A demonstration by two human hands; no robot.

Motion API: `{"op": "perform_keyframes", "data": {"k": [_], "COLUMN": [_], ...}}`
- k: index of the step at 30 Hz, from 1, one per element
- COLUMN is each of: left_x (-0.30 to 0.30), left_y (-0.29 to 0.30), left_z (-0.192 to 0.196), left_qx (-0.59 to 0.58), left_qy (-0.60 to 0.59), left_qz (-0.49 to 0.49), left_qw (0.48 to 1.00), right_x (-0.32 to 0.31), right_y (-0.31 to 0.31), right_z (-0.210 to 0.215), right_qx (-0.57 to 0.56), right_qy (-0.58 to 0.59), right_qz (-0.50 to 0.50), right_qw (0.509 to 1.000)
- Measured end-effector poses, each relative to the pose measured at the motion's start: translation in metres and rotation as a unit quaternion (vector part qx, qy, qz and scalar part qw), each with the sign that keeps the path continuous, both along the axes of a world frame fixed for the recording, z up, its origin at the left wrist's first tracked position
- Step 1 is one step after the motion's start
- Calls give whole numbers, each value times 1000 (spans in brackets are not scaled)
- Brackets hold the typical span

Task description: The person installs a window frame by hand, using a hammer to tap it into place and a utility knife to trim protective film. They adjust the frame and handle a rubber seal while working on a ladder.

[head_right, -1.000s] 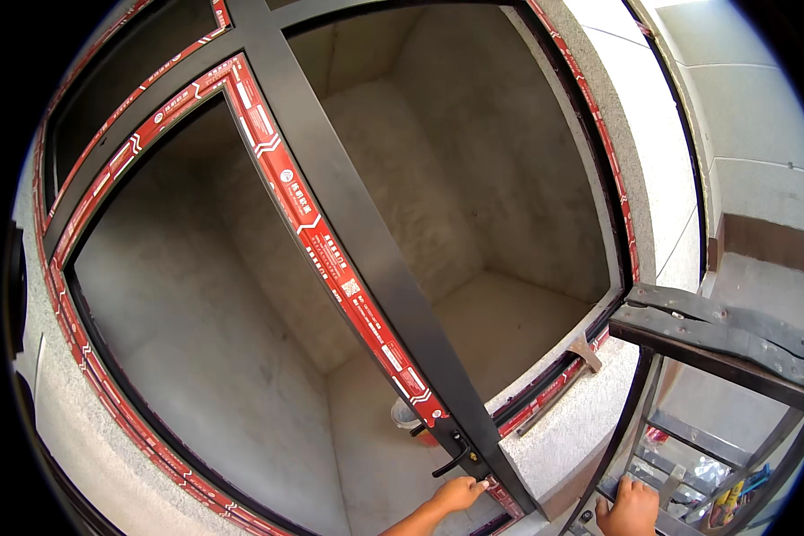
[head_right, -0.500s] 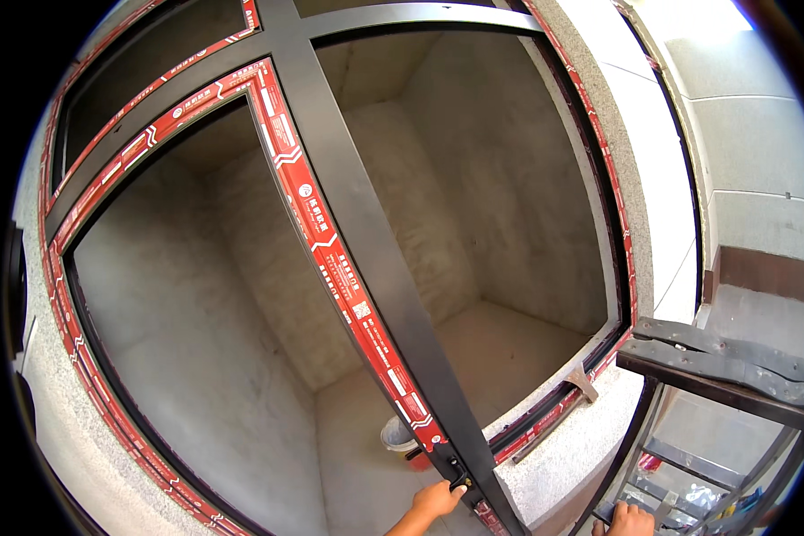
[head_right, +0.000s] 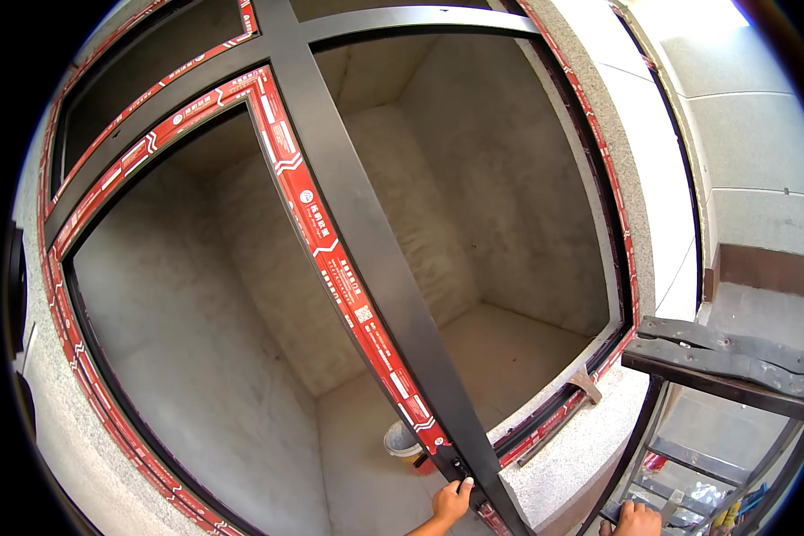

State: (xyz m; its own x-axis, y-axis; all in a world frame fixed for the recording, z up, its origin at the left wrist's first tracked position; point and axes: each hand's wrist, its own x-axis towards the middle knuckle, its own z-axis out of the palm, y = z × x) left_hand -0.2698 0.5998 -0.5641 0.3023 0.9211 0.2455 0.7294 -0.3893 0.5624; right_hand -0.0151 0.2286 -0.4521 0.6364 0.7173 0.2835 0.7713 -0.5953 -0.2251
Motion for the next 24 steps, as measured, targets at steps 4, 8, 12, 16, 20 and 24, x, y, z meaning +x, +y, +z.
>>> {"op": "perform_keyframes", "data": {"k": [4,8,12,16,20,24], "left_x": [0,8,6,5,8,1], "left_y": [25,45,69,72,35,6], "left_z": [9,65,58,51,69,65], "left_qx": [6,-16,-17,-20,-22,1], "left_qy": [-18,140,162,151,181,165], "left_qz": [0,-20,3,7,-28,-54], "left_qw": [1000,990,987,988,983,985], "right_x": [0,2,1,-3,-4,-5], "right_y": [-1,-3,-3,-2,-4,-4], "right_z": [0,-2,0,7,10,11], "right_qx": [12,17,13,9,4,1], "right_qy": [7,1,9,16,5,14], "right_qz": [0,-8,-6,-3,-7,-5], "right_qw": [1000,1000,1000,1000,1000,1000]}}
